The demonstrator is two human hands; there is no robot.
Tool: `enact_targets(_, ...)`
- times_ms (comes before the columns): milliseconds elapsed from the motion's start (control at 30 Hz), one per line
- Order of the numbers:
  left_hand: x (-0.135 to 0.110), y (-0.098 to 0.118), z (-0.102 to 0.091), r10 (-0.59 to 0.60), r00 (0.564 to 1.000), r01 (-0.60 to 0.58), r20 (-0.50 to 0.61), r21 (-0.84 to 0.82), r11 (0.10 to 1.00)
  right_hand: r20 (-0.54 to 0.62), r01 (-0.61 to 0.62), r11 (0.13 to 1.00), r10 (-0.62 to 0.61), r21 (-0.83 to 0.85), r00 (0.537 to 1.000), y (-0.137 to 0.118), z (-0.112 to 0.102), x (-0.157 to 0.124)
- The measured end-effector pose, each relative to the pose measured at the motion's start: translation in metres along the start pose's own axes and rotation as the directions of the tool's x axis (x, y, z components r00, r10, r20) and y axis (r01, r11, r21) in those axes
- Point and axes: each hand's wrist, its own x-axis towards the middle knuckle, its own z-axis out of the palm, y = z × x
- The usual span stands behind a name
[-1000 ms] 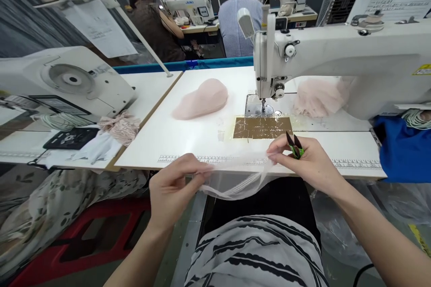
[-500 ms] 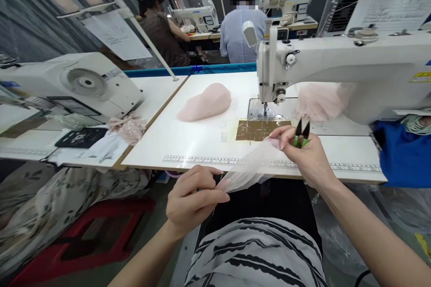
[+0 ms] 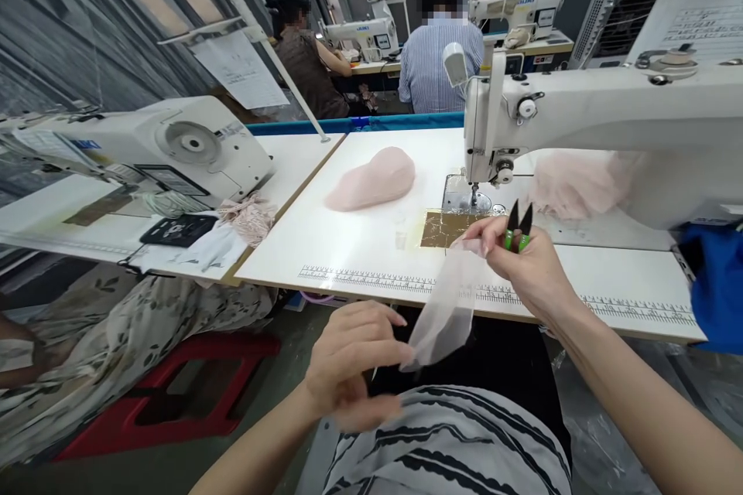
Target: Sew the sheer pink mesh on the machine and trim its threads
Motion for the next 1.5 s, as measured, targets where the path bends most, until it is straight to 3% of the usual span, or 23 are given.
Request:
enact_targets(67, 0.006, -0.003, -0.006, -0.137, 0.985, 0.129, -0.103, -0.083, 0.988, 0.167, 0.006, 0.997, -0.019, 0.078, 0.986, -0.005, 0.005, 0.004)
enact_targets(133, 0.018, -0.013, -0.012, -0.385, 0.912, 0.366, -0.14, -0.143, 0.919, 0.313, -0.02, 0.987, -0.031, 0.157, 0.949, -0.011, 0.013, 0.008)
enact_targets(200, 0.033, -0.03, -0.015, -0.6, 0.795, 0.599, 0.089, -0.268, 0.754, 0.399, -0.063, 0.982, -0.014, 0.178, 0.917, -0.019, 0.022, 0.014)
enact_targets(267, 0.044, -0.048, -0.014, -0.606, 0.676, 0.737, 0.419, -0.375, 0.562, 0.448, -0.097, 0.988, 0.031, 0.124, 0.894, -0.027, 0.03, 0.02)
enact_targets(333, 0.048, -0.06, -0.012, -0.54, 0.57, 0.821, 0.62, -0.407, 0.4, 0.47, -0.115, 0.993, 0.097, 0.011, 0.877, -0.034, 0.034, 0.026)
enact_targets(400, 0.048, -0.066, -0.013, -0.499, 0.486, 0.874, 0.717, -0.381, 0.303, 0.463, -0.116, 0.987, 0.154, -0.11, 0.873, -0.037, 0.033, 0.03)
enact_targets(500, 0.046, -0.064, -0.026, -0.561, 0.423, 0.906, 0.712, -0.336, 0.256, 0.435, -0.132, 0.951, 0.248, -0.279, 0.865, -0.032, 0.024, 0.032)
enact_targets(633, 0.057, -0.068, -0.062, -0.71, 0.41, 0.911, 0.572, -0.227, 0.343, 0.4, -0.166, 0.878, 0.363, -0.448, 0.842, -0.01, 0.016, 0.037)
enact_targets(667, 0.062, -0.072, -0.073, -0.735, 0.417, 0.904, 0.534, -0.158, 0.398, 0.38, -0.155, 0.863, 0.364, -0.48, 0.85, -0.005, 0.017, 0.041)
enact_targets(733, 0.077, -0.081, -0.092, -0.761, 0.478, 0.842, 0.438, 0.018, 0.539, 0.282, -0.128, 0.853, 0.303, -0.506, 0.91, 0.0, 0.024, 0.05)
enact_targets(800, 0.09, -0.089, -0.107, -0.732, 0.615, 0.719, 0.293, 0.173, 0.673, 0.136, -0.055, 0.881, 0.134, -0.469, 0.982, 0.0, 0.035, 0.06)
enact_targets(867, 0.099, -0.09, -0.116, -0.593, 0.798, 0.546, 0.111, 0.284, 0.788, 0.043, 0.143, 0.889, -0.138, -0.435, 0.99, -0.003, 0.044, 0.067)
enact_targets(933, 0.095, -0.084, -0.119, -0.35, 0.936, 0.334, -0.027, 0.377, 0.864, 0.072, 0.413, 0.792, -0.429, -0.451, 0.901, -0.003, 0.047, 0.068)
enact_targets(1000, 0.076, -0.075, -0.114, -0.156, 0.988, 0.149, -0.016, 0.411, 0.899, 0.212, 0.593, 0.643, -0.572, -0.484, 0.793, 0.003, 0.042, 0.062)
enact_targets(1033, 0.062, -0.069, -0.109, -0.139, 0.989, 0.108, 0.057, 0.373, 0.922, 0.303, 0.634, 0.594, -0.566, -0.495, 0.767, 0.009, 0.037, 0.057)
enact_targets(1067, 0.045, -0.065, -0.104, -0.21, 0.962, 0.148, 0.173, 0.314, 0.938, 0.395, 0.646, 0.572, -0.513, -0.505, 0.763, 0.016, 0.029, 0.052)
enact_targets(1133, 0.011, -0.057, -0.092, -0.365, 0.844, 0.3, 0.393, 0.218, 0.929, 0.514, 0.623, 0.567, -0.365, -0.539, 0.776, 0.03, 0.013, 0.04)
enact_targets(1167, -0.005, -0.055, -0.087, -0.418, 0.793, 0.363, 0.443, 0.208, 0.908, 0.541, 0.607, 0.559, -0.304, -0.565, 0.784, 0.036, 0.004, 0.034)
enact_targets(1267, -0.029, -0.051, -0.08, -0.488, 0.712, 0.442, 0.505, 0.218, 0.87, 0.568, 0.555, 0.537, -0.163, -0.635, 0.807, 0.045, -0.018, 0.02)
enact_targets(1367, -0.023, -0.054, -0.079, -0.514, 0.672, 0.468, 0.532, 0.232, 0.853, 0.565, 0.54, 0.498, -0.115, -0.679, 0.817, 0.045, -0.037, 0.011)
enact_targets(1500, 0.001, -0.068, -0.064, -0.577, 0.682, 0.424, 0.449, 0.401, 0.812, 0.434, 0.434, 0.427, -0.102, -0.793, 0.895, 0.042, -0.074, -0.001)
